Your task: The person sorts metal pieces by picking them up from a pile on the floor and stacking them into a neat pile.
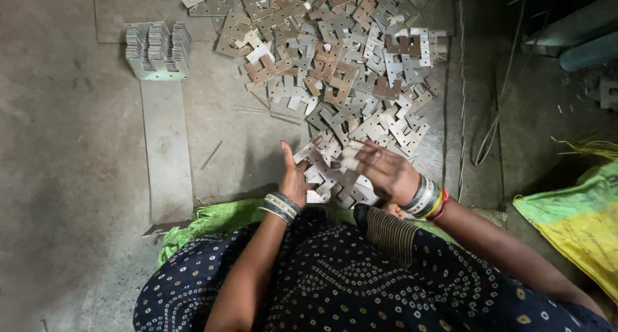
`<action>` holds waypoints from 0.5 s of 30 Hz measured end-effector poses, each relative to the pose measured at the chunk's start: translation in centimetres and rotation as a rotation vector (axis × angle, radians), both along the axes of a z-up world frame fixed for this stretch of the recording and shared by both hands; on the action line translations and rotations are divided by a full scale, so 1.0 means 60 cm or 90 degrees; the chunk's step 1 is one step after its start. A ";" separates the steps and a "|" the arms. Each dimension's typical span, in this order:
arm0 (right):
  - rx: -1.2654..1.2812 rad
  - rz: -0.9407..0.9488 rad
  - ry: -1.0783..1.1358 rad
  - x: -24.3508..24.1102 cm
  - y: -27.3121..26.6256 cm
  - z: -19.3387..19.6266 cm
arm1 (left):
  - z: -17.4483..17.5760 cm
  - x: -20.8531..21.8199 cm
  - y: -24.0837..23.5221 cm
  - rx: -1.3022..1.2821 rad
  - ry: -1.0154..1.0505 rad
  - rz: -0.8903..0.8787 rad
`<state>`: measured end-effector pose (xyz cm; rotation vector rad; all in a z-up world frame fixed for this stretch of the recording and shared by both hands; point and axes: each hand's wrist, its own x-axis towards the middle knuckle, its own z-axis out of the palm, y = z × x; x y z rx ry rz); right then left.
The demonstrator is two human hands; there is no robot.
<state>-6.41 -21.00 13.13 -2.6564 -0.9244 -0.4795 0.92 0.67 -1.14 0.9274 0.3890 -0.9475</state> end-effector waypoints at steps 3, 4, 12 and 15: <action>-0.058 0.003 -0.003 0.012 0.003 -0.034 | -0.004 -0.008 0.003 -0.097 -0.036 -0.005; -0.117 -0.070 0.057 0.022 -0.013 -0.052 | -0.009 -0.011 0.002 -0.101 -0.061 -0.016; -0.396 -0.355 0.337 0.085 -0.112 -0.103 | -0.057 -0.015 0.000 0.002 0.054 0.068; -0.391 -0.376 0.355 0.100 -0.111 -0.095 | -0.030 -0.016 0.007 -0.144 0.050 0.075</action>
